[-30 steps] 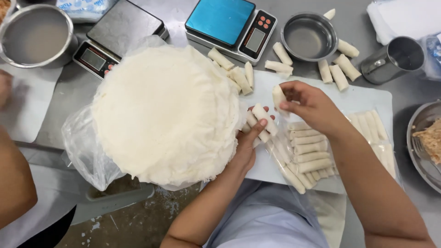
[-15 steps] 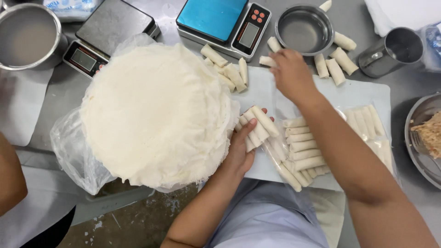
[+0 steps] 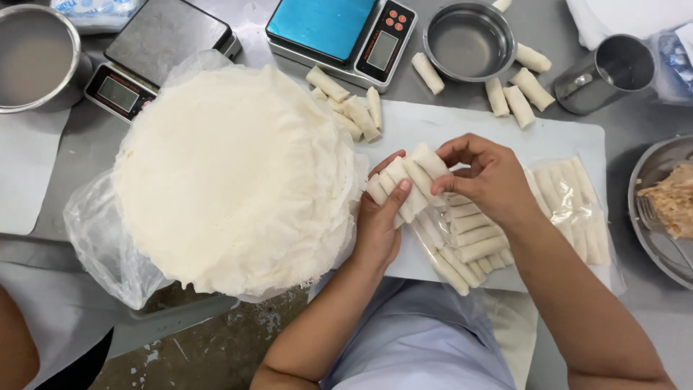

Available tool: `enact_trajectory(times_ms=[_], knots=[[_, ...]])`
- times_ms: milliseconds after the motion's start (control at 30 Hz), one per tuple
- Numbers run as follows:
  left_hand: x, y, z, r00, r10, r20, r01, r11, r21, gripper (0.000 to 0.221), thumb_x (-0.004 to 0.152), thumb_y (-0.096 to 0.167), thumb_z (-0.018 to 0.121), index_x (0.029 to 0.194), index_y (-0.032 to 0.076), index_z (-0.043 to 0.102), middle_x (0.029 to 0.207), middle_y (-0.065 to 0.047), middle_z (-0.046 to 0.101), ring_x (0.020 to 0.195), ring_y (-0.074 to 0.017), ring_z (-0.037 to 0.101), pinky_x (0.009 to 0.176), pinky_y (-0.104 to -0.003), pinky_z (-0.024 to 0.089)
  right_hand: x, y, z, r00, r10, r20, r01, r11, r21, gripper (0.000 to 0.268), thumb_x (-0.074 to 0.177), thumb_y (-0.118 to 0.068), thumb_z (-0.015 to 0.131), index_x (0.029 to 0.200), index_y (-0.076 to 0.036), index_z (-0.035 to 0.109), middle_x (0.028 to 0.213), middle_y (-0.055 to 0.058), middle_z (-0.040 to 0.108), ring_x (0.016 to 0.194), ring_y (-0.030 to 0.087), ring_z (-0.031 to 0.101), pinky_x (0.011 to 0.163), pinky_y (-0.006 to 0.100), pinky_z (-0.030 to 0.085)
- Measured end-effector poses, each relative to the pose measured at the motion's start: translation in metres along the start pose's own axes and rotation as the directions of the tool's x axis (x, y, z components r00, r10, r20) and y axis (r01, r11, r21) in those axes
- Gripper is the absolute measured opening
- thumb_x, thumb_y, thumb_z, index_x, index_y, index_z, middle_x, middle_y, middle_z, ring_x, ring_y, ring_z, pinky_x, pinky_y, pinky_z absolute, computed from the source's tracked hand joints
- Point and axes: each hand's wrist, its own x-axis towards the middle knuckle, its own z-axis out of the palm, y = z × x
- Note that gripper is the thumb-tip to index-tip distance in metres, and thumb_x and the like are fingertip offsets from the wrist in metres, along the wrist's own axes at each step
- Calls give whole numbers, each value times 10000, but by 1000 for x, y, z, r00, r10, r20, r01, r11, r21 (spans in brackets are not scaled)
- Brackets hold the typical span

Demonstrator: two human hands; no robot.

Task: The person picks up several white spring rolls one by one and places them into a clear plastic bag until it contains a set of them, then folds the top of the bag over.

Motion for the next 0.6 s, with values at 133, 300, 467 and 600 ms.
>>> enact_trajectory(times_ms=[133, 300, 467, 600], knots=[[-7, 0, 2, 999, 46, 16, -46, 998, 30, 526, 970, 107, 702, 1463, 33, 531, 1346, -202, 654, 1247, -269, 621, 1054, -456, 546, -28, 1, 2, 994, -79, -77, 78, 997, -17, 459, 733, -18, 882, 1150, 65, 709, 1007, 184, 703, 943, 204, 689, 804, 308, 621], [-15, -5, 3, 998, 69, 0, -69, 997, 39, 548, 977, 102, 690, 1489, 24, 508, 1335, -219, 655, 1235, -267, 622, 1042, -462, 548, -51, 6, 25, 962, -239, -133, 212, 959, -191, 378, 906, -53, 784, 1267, 26, 706, 1080, 174, 629, 971, 199, 642, 816, 279, 568], [-13, -4, -6, 998, 56, -31, -55, 998, 27, 729, 864, -4, 779, 1514, 89, 462, 1330, -196, 660, 1159, -274, 663, 1019, -487, 559, -50, 8, 21, 915, -309, 261, 400, 787, -470, 631, 890, -316, 759, 1468, -129, 592, 1176, 157, 556, 974, 301, 640, 846, 388, 565], [-20, -4, -9, 998, -66, 2, 66, 992, -107, 715, 861, -37, 758, 1502, 86, 464, 1311, -238, 660, 1143, -381, 681, 1003, -536, 569, 35, 16, -54, 998, -38, 55, 64, 797, -601, 400, 1051, -265, 576, 1069, 125, 664, 969, 397, 638, 939, 610, 592, 861, 639, 464]])
